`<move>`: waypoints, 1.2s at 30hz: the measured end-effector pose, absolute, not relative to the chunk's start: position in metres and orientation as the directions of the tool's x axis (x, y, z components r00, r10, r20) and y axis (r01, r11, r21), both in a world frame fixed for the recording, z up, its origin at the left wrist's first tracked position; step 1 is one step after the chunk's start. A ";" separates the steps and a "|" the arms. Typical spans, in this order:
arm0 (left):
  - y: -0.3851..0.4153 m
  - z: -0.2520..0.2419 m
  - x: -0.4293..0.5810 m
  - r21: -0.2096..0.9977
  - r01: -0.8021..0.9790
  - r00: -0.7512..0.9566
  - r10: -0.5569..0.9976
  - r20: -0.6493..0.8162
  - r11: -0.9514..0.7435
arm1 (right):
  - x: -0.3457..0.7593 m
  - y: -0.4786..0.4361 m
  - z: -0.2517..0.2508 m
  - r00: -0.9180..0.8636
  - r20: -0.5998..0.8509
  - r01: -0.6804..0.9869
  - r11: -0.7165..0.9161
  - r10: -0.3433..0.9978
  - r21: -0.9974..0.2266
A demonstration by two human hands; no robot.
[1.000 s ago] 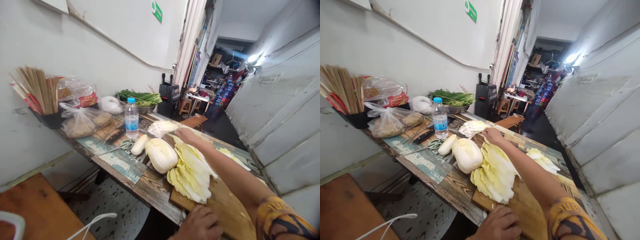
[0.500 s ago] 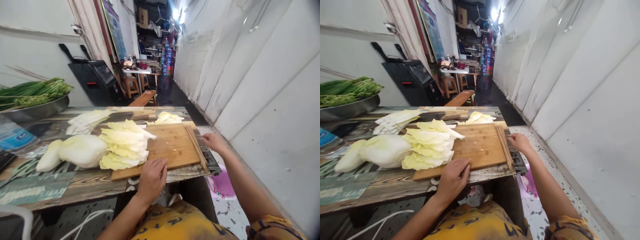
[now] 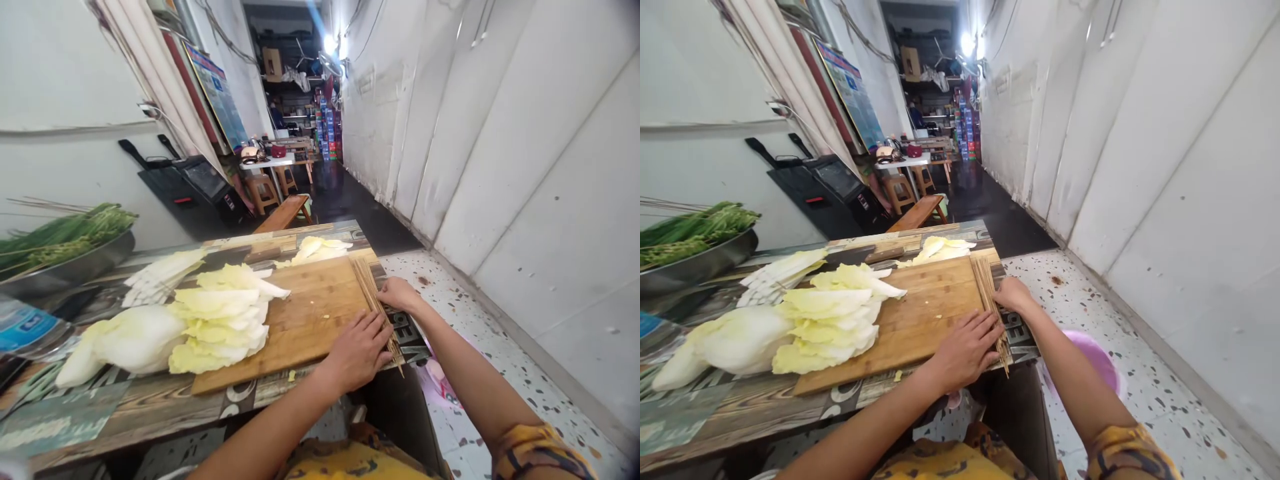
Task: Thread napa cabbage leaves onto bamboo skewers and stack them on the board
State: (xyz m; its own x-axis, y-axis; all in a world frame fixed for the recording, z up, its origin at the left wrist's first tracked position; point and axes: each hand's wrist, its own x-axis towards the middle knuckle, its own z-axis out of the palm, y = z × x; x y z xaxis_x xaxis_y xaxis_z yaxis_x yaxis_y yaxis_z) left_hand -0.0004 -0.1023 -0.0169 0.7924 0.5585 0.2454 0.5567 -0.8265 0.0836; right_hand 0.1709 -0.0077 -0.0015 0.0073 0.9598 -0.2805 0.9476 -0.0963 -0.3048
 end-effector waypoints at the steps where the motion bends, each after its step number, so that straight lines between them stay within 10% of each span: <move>1: -0.102 -0.017 0.000 0.082 0.561 0.789 0.562 0.246 -0.824 | 0.171 -0.004 -0.001 0.008 -0.291 0.945 -0.103 0.957 -0.311; 15: -0.100 -0.002 0.011 0.075 0.558 0.783 0.555 0.281 -0.826 | 0.168 0.025 -0.006 0.014 -0.339 0.812 -0.208 0.941 -0.545; 23: -0.082 0.011 0.019 0.035 0.501 0.842 0.497 0.209 -0.865 | 0.177 0.060 -0.004 0.215 -0.093 0.521 -0.195 0.972 -0.831; 30: -0.017 0.053 -0.004 0.421 0.450 0.865 0.502 0.015 -0.787 | 0.188 0.045 0.004 0.361 0.021 0.099 -0.016 0.932 -0.995; 36: 0.113 0.064 -0.055 0.084 0.873 0.476 0.877 0.060 -0.480 | 0.185 -0.041 -0.025 0.252 0.027 -0.029 0.036 0.967 -0.999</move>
State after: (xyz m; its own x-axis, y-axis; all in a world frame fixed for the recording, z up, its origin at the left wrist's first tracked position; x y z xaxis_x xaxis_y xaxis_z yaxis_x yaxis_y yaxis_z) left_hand -0.0550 0.1126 0.0644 0.4763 0.8772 0.0603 0.8732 -0.4800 0.0843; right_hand 0.1850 -0.0410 -0.0251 0.2517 0.9674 0.0273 -0.0294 0.0358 -0.9989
